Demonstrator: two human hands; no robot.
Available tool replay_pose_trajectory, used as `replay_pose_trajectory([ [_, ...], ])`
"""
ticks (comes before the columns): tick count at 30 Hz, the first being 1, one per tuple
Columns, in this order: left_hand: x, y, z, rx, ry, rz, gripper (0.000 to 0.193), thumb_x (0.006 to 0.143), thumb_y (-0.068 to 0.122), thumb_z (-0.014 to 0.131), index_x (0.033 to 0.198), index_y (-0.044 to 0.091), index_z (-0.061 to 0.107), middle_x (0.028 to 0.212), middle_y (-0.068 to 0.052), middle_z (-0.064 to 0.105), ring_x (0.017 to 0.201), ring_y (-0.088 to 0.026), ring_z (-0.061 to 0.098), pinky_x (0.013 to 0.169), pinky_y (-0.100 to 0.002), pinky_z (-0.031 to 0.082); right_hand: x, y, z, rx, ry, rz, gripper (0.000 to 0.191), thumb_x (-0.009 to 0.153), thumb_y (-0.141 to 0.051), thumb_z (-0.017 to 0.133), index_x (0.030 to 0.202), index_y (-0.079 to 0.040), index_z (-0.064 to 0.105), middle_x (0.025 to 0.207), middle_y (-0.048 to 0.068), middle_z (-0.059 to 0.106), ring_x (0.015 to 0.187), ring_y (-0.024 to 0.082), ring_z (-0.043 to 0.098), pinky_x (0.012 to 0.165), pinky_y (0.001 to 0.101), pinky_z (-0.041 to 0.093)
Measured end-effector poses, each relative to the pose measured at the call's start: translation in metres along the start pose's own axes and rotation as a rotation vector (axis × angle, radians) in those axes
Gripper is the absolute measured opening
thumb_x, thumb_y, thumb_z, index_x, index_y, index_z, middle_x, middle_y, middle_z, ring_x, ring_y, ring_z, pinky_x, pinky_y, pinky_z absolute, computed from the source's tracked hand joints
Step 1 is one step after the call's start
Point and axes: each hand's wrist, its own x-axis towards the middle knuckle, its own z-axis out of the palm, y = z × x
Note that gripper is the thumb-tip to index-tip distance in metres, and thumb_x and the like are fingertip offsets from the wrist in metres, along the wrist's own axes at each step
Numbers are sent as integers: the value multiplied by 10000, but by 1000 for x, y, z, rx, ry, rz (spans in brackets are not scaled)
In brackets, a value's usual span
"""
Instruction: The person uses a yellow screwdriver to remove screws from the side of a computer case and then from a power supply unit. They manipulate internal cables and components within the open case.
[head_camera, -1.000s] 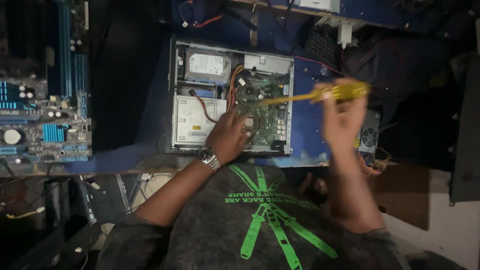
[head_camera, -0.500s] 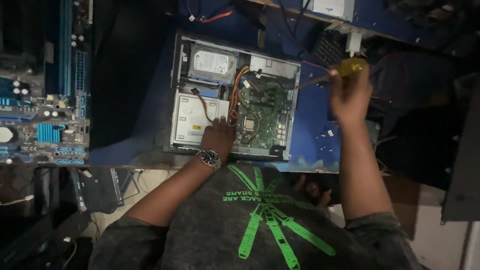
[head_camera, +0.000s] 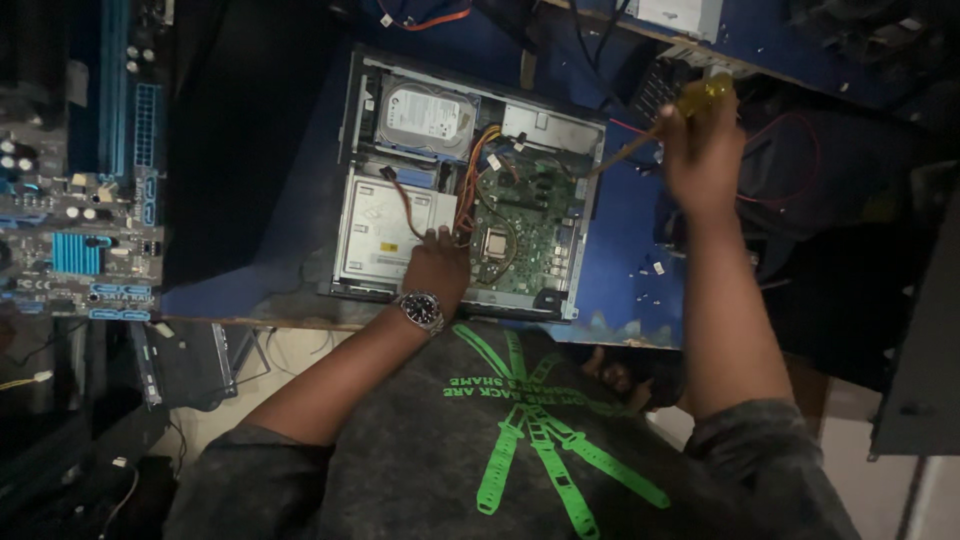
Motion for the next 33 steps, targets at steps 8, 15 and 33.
replay_pose_trajectory([
  [8, 7, -2, -4, -74, -47, -28, 258, 918, 174, 561, 1075, 46, 720, 1305, -299, 646, 1152, -426, 650, 815, -462, 544, 18, 15, -1, -28, 1, -4, 349, 1159, -81, 634, 1427, 49, 451, 1011, 151, 733, 877, 201, 745, 765, 320, 587],
  [15, 5, -2, -3, -43, -38, -26, 256, 929, 188, 557, 1084, 47, 705, 1340, -280, 629, 1195, -420, 629, 857, -473, 516, 20, 17, 2, -34, -35, -48, 209, 1185, -75, 627, 1314, 28, 500, 1007, 161, 731, 933, 225, 762, 815, 330, 592],
  [33, 4, 0, -1, 12, -106, -2, 298, 925, 189, 553, 1120, 24, 707, 1383, -297, 597, 1201, -420, 609, 826, -452, 512, 13, 11, 4, 46, -64, 14, 239, 1183, -93, 608, 1333, 27, 465, 1005, 160, 699, 926, 200, 736, 792, 318, 576],
])
